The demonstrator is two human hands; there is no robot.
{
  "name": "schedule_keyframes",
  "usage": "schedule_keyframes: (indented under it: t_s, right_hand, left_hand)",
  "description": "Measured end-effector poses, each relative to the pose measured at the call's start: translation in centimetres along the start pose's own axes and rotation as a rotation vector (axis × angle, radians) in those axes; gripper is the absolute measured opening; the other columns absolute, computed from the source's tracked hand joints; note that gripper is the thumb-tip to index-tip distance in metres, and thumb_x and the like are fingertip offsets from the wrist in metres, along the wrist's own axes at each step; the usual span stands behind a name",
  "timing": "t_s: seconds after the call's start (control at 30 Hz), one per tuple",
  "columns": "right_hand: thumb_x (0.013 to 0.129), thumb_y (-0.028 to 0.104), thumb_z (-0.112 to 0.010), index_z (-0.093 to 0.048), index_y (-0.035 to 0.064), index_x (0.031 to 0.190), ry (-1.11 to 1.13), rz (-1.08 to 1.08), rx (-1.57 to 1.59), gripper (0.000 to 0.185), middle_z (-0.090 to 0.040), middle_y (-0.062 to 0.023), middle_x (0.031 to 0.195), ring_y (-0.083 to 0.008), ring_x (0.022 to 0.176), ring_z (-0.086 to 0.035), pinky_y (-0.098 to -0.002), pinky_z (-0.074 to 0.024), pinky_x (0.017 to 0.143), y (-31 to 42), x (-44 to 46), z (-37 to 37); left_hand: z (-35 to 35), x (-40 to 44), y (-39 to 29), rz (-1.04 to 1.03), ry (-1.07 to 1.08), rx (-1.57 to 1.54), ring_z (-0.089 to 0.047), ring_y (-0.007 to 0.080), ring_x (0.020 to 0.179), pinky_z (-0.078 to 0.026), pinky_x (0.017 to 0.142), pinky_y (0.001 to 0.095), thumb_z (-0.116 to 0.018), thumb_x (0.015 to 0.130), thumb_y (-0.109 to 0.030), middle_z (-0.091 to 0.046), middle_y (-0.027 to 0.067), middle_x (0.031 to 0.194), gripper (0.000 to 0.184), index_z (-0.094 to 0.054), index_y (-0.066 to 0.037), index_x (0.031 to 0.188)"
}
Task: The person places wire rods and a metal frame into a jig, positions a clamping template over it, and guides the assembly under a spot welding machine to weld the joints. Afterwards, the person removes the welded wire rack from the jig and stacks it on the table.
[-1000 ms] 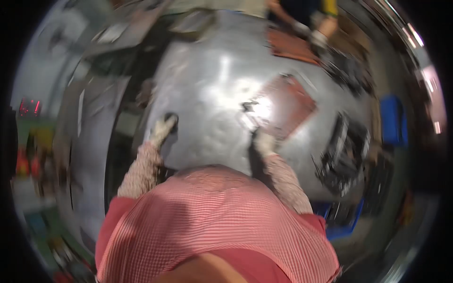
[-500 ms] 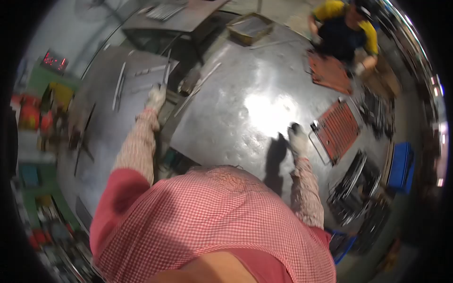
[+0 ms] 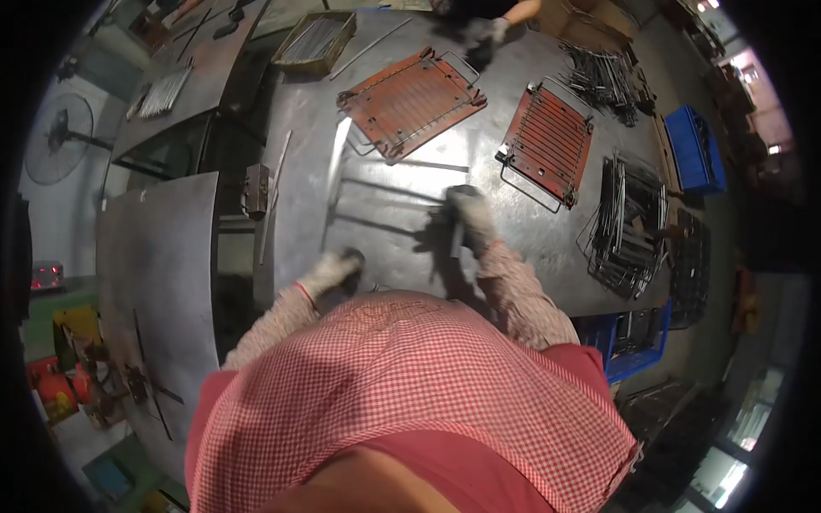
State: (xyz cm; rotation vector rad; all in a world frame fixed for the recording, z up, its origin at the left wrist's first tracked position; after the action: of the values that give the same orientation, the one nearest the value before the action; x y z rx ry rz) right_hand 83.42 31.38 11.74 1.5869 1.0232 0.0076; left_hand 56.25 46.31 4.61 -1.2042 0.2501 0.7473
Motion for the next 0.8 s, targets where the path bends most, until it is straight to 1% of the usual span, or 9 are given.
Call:
schedule_keyframes:
  t_s: [0.03, 0.1, 0.13, 0.17, 0.3, 0.33, 0.47, 0.67, 0.8]
  right_hand:
    - [0.089, 0.012, -0.059, -0.053, 0.0039, 0.088, 0.016, 0.04, 0.008, 0.01, -0.05, -0.0019, 0.066, -0.0133, 0.052, -0.05, -0.0297, -0.0501, 0.05, 0.7, 0.2, 3.3]
    - [0.089, 0.011, -0.058, -0.052, 0.0057, 0.086, -0.014, 0.121, 0.087, 0.009, -0.047, -0.0005, 0.064, -0.0122, 0.052, -0.048, -0.0299, -0.051, 0.049, 2.5, 0.1, 8.2]
    - [0.09, 0.01, -0.057, -0.051, 0.0072, 0.085, -0.061, 0.166, 0.157, 0.008, -0.045, 0.0007, 0.062, -0.0116, 0.052, -0.047, -0.0296, -0.0505, 0.048, 3.5, -0.6, 9.4]
    - [0.09, 0.01, -0.057, -0.05, 0.0081, 0.084, -0.097, 0.193, 0.148, 0.009, -0.043, 0.0016, 0.062, -0.0113, 0.052, -0.046, -0.0296, -0.0491, 0.049, 4.4, -1.5, 10.1]
    - [0.091, 0.016, -0.058, -0.051, 0.0094, 0.08, -0.114, 0.255, 0.081, 0.014, -0.039, 0.003, 0.064, -0.0112, 0.055, -0.044, -0.033, -0.0511, 0.059, 5.4, -2.3, 12.6]
    - [0.091, 0.015, -0.058, -0.052, 0.0087, 0.082, -0.138, 0.252, 0.104, 0.013, -0.04, 0.0029, 0.064, -0.0114, 0.056, -0.044, -0.033, -0.0507, 0.059, 5.5, -2.4, 12.5]
    - [0.09, 0.015, -0.059, -0.053, 0.0066, 0.085, -0.167, 0.22, 0.048, 0.011, -0.041, 0.0023, 0.063, -0.0123, 0.053, -0.044, -0.0325, -0.0497, 0.056, 6.4, -2.4, 11.3]
    - [0.089, 0.015, -0.061, -0.05, -0.002, 0.101, 0.096, 0.044, -0.21, 0.023, -0.052, -0.0034, 0.068, -0.0205, 0.063, -0.062, -0.0372, -0.0575, 0.058, 5.9, -0.6, 6.3]
    - [0.085, 0.017, -0.062, -0.055, -0.0014, 0.105, 0.259, -0.073, -0.357, 0.027, -0.054, -0.0033, 0.07, -0.013, 0.056, -0.055, -0.028, -0.051, 0.05, 2.8, 1.3, 1.0]
  left_hand:
    - [1.7, 0.1, -1.6, 0.218, -0.082, -0.388, -0.066, 0.0225, 0.071, -0.055, 0.064, 0.0362, -0.057, 0.09, -0.025, -0.067, 0.012, 0.086, 0.037, -0.058, 0.0, 0.118]
    - [3.8, 5.9, -0.3, 0.0, -0.279, -0.92, -0.043, 0.0143, 0.046, -0.034, 0.041, 0.0309, -0.053, 0.092, -0.019, -0.049, 0.0004, 0.062, 0.012, -0.056, -0.01, 0.086]
    - [5.3, 8.7, -1.2, -0.077, -0.219, -1.17, -0.037, 0.0116, 0.047, -0.026, 0.042, 0.029, -0.052, 0.093, -0.018, -0.043, -0.0023, 0.062, 0.014, -0.051, -0.014, 0.08]
    - [6.6, 12.8, -0.5, -0.051, -0.227, -1.313, -0.055, 0.019, 0.062, -0.044, 0.052, 0.0333, -0.056, 0.089, -0.017, -0.053, 0.0051, 0.066, 0.013, -0.055, -0.006, 0.082]
    - [8.2, 21.5, -6.3, -0.133, -0.46, -1.541, -0.058, 0.0231, 0.066, -0.048, 0.06, 0.0406, -0.06, 0.089, -0.037, -0.058, 0.0102, 0.078, 0.037, -0.056, -0.001, 0.095]
    - [8.2, 20.6, -7.7, 0.081, -0.567, -1.255, -0.059, 0.0234, 0.067, -0.049, 0.06, 0.0401, -0.06, 0.088, -0.039, -0.059, 0.0127, 0.079, 0.044, -0.056, 0.003, 0.1]
    - [6.8, 18.1, -7.7, 0.217, -0.38, -0.94, -0.062, 0.0251, 0.069, -0.051, 0.059, 0.039, -0.063, 0.086, -0.04, -0.061, 0.0153, 0.077, 0.047, -0.059, 0.006, 0.095]
    - [5.3, 8.9, -0.5, 0.193, -0.36, -0.859, -0.053, 0.0154, 0.058, -0.05, 0.058, 0.0326, -0.063, 0.088, -0.045, -0.049, 0.0021, 0.065, 0.039, -0.054, -0.01, 0.075]
    - [4.7, 2.2, 3.7, 0.249, -0.319, -0.996, -0.05, 0.0133, 0.054, -0.045, 0.054, 0.0321, -0.067, 0.084, -0.053, -0.037, -0.0027, 0.06, 0.048, -0.051, -0.008, 0.076]
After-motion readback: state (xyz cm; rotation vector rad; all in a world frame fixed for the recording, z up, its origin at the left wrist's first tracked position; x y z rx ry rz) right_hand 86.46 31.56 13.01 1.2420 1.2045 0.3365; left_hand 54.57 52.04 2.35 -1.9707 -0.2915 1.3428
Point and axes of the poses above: each hand's wrist, its own x-axis towards the middle knuckle, its own z-axis out of the back of the hand, y = z × x, the point moved 2 cm from there along x, towards the middle knuckle
